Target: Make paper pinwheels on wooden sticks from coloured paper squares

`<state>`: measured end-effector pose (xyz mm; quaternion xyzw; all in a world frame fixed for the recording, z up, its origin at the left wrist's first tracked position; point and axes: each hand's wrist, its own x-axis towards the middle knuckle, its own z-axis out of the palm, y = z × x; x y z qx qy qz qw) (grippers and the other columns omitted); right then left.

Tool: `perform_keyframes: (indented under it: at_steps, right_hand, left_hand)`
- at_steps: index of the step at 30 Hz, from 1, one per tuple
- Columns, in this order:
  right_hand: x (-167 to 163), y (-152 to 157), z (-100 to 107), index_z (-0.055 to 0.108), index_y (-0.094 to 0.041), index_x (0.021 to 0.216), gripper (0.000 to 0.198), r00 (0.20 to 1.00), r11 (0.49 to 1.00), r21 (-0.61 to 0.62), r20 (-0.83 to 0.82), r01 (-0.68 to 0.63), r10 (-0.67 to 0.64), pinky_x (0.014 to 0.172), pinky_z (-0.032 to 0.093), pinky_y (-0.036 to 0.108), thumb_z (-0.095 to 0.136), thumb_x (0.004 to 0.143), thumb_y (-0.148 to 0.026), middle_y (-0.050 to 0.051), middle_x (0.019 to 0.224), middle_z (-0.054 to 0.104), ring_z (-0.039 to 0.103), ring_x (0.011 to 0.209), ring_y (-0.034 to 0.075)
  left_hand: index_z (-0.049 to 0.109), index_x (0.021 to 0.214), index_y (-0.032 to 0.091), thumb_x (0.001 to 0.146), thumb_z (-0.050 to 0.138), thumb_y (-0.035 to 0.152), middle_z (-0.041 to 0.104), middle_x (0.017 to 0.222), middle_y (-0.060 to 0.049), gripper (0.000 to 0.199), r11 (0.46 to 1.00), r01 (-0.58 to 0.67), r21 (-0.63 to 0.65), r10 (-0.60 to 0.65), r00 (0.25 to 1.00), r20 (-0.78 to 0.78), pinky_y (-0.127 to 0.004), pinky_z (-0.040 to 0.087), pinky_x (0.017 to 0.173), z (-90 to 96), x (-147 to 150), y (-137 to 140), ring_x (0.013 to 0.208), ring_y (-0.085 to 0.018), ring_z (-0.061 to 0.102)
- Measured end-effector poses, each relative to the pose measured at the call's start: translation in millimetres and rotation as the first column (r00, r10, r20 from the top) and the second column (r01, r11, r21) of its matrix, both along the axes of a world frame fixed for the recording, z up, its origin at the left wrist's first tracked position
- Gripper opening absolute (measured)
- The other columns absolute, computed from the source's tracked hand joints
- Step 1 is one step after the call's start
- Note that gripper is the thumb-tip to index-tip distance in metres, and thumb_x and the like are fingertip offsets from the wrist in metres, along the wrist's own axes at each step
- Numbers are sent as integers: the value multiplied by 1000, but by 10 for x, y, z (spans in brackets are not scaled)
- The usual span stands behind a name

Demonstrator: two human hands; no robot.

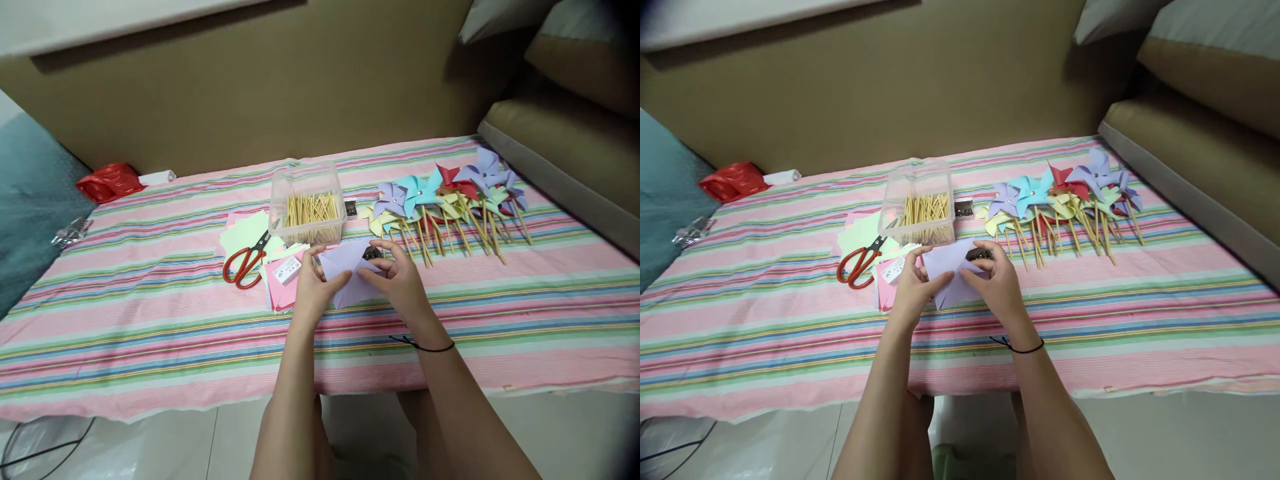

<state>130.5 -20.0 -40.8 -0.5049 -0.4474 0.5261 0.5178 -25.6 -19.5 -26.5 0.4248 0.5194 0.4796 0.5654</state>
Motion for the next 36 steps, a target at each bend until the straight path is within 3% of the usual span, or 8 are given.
perform_keyframes:
  at_steps: [15,18,22,28,31,36]
  right_hand:
    - [-32,1,-1,53,-25,117,55,998,998,62,55,-18,15,64,52,33,78,70,-37,2,81,73,68,76,22]
    - [-41,-8,32,50,-26,119,51,1000,998,64,7,27,-27,71,54,34,74,76,-42,4,93,74,69,87,22]
    - [19,-31,83,46,-27,125,42,993,987,124,-69,100,-92,86,53,38,59,89,-44,7,112,70,66,103,21]
    - [24,-43,40,64,-28,112,27,992,965,231,10,-127,128,92,53,41,61,88,-40,5,126,65,62,116,24]
    - [-91,-49,6,58,-29,114,33,984,973,175,-73,-148,163,91,55,42,67,84,-40,5,122,68,66,109,23]
    - [-227,-66,7,58,-24,94,30,985,999,32,-173,11,-5,79,59,39,74,77,-43,4,95,74,72,82,20]
  left_hand:
    - [44,114,23,60,81,27,65,85,0,65,998,-46,31,46,999,-11,-24,48,60,-54,14,25,68,-14,62]
    - [47,107,22,57,82,24,65,91,-1,61,984,-165,65,166,986,1,-26,50,66,-65,12,44,76,-16,64]
    - [49,102,19,54,84,22,66,95,-5,59,920,-388,55,381,918,110,-29,52,75,-57,-15,74,85,-18,66]
    - [51,98,18,55,84,22,67,106,-11,55,812,-583,20,563,792,236,-34,54,82,-47,-30,100,97,-22,67]
    - [50,96,19,55,83,21,67,107,-10,52,790,-613,29,586,767,260,-33,53,84,-47,-19,100,101,-22,67]
    - [50,98,19,56,83,21,67,104,-9,54,792,-609,51,574,770,279,-31,53,84,-57,16,85,97,-19,67]
